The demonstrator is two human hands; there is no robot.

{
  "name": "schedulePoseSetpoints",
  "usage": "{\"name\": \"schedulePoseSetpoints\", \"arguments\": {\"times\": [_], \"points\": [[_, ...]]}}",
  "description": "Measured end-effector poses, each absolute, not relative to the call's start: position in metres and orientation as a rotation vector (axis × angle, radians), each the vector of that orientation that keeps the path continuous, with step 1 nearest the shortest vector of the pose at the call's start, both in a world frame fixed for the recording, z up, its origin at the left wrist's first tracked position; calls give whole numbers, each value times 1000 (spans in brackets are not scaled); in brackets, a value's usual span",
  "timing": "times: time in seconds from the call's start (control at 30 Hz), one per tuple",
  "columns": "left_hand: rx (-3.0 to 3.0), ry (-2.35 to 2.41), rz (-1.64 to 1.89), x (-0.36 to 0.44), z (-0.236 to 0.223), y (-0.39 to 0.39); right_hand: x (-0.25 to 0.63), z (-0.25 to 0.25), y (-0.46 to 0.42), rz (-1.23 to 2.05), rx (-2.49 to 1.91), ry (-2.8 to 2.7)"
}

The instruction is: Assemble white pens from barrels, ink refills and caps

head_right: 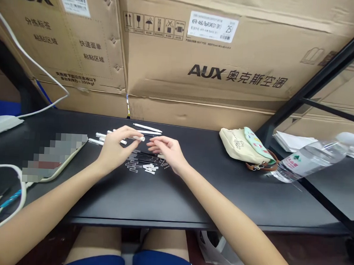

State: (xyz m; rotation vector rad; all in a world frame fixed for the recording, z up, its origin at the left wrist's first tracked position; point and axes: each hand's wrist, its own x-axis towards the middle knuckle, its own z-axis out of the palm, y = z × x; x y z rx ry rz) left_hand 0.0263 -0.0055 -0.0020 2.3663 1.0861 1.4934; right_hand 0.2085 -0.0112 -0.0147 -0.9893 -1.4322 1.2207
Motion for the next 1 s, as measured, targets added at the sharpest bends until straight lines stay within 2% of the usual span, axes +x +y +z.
{"name": "schedulePoseSetpoints", "arguments": {"times": [0.1,0.23,0.47,0.7,1.0], "points": [[2781,1040,1427,27,-6,-5,208,-9,-17,1707,-872,-1096],[2998,1004,1291,29,-10,-4,206,-15,-17,1888,-751,-903],[2869,1020,1287,29,-14,-1,205,-19,-17,1835,-817,-916],[2628,1022,1256,29,-14,-2,205,-10,-21,1628,-977,-1008],[1581,984,1217,33,-2,-5,214,-2,-17,1348,-1080,-1295]]}}
